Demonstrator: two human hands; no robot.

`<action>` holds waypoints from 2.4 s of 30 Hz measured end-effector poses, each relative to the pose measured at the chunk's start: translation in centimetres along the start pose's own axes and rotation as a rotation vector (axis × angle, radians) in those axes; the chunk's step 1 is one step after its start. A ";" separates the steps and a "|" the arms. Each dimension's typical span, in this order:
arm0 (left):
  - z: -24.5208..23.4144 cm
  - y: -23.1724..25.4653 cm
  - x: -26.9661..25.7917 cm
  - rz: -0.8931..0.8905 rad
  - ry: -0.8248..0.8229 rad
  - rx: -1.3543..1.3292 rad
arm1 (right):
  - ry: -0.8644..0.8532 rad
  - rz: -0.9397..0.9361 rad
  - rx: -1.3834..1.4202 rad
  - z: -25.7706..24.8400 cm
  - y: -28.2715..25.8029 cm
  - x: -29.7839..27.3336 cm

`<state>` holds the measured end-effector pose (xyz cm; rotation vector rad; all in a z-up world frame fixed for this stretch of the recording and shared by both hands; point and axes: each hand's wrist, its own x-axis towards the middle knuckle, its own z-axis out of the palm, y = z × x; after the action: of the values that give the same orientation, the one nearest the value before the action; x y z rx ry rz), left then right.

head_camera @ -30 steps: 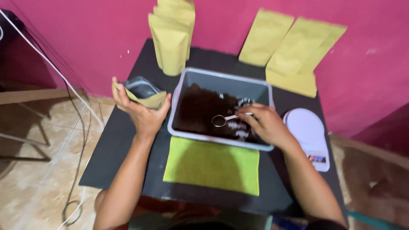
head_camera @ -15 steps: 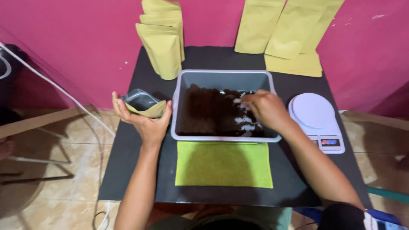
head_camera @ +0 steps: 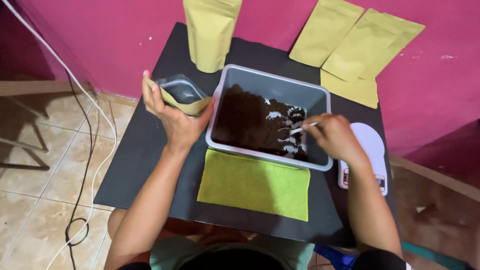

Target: Filling yellow coffee bags with ground coffee using a spoon from a plastic container.

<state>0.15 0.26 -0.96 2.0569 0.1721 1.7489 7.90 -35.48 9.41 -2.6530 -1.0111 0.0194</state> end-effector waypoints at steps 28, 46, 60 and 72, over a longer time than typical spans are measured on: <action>-0.5 -1.0 -0.2 -0.041 -0.038 -0.128 | 0.418 -0.184 -0.050 3.2 2.5 2.3; 0.4 0.3 0.2 -0.021 -0.029 -0.026 | 0.041 -0.081 0.096 1.0 0.1 1.4; -1.1 0.3 1.8 0.026 -0.007 -0.044 | 0.033 0.081 0.786 2.8 -0.1 1.7; -9.1 15.9 6.0 -0.153 -0.494 -0.259 | 0.230 0.133 1.014 0.7 2.7 1.9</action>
<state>-10.36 -9.62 11.82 2.1422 -0.0459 1.0694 10.96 -35.98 8.13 -1.7276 -0.5220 0.1947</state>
